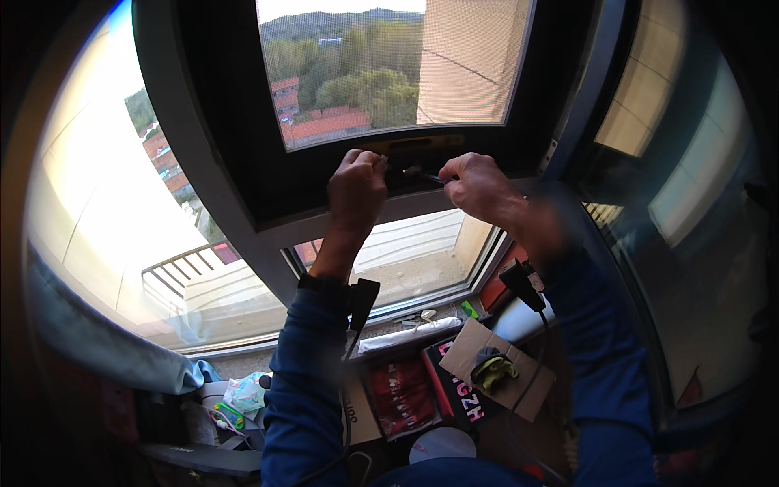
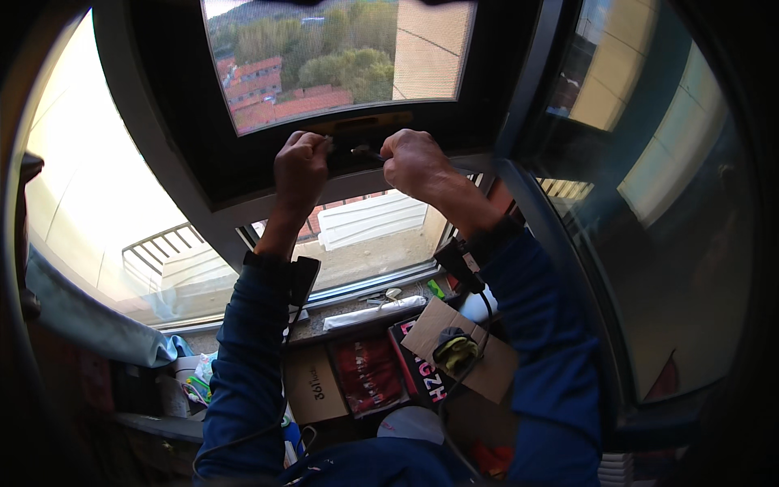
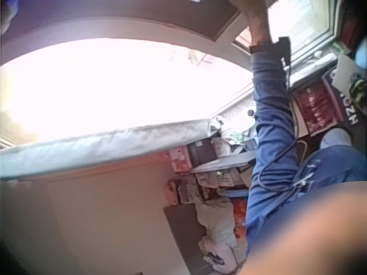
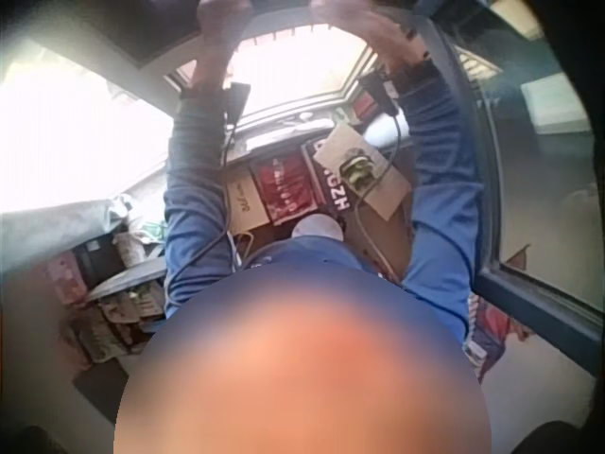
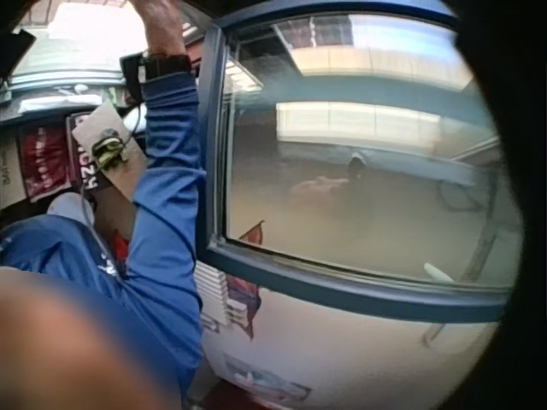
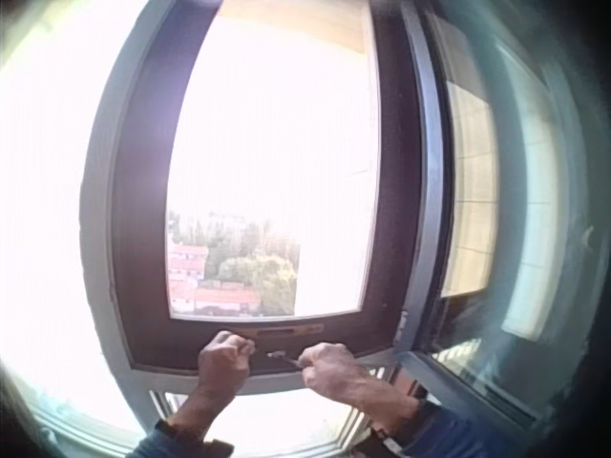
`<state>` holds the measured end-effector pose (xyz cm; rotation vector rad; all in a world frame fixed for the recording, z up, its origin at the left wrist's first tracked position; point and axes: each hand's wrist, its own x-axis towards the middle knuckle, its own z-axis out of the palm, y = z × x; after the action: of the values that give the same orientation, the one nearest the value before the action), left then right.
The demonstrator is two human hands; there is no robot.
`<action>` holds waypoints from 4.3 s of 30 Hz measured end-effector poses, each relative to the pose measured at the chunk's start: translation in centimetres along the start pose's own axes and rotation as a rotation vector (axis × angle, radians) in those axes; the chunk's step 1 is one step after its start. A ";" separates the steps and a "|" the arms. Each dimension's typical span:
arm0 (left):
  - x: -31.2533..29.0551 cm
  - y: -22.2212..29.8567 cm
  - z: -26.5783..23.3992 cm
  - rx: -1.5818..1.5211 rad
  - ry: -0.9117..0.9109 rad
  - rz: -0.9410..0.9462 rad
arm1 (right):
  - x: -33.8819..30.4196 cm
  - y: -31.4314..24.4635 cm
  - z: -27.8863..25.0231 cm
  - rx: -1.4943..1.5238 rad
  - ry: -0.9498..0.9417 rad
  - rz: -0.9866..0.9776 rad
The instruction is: The person sits on the floor and uses a screwdriver to tighten screws on the window frame. They then wipe the frame with a cloth and continue adjusting screws.
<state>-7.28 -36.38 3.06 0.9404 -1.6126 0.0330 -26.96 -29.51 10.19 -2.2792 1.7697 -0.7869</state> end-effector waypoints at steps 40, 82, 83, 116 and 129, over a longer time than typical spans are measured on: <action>-0.2 -0.3 0.8 0.068 -0.046 -0.037 | 1.1 0.1 0.6 0.505 -0.106 0.435; 0.0 -0.7 0.0 -0.029 0.012 -0.001 | 0.4 -0.7 -0.7 0.137 -0.075 0.275; 0.0 -0.6 0.1 -0.032 0.022 0.004 | 0.7 -0.8 -0.8 0.150 -0.106 0.315; 0.0 -0.6 -0.2 -0.038 -0.033 0.001 | 1.0 -1.5 1.2 -0.052 0.009 0.202; 0.2 -0.1 -0.6 -0.045 -0.034 -0.004 | 0.4 -1.4 0.4 0.097 -0.024 0.325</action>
<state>-6.77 -36.26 3.33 0.9137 -1.6359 -0.0222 -25.50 -29.52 10.58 -1.8656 1.9726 -0.7592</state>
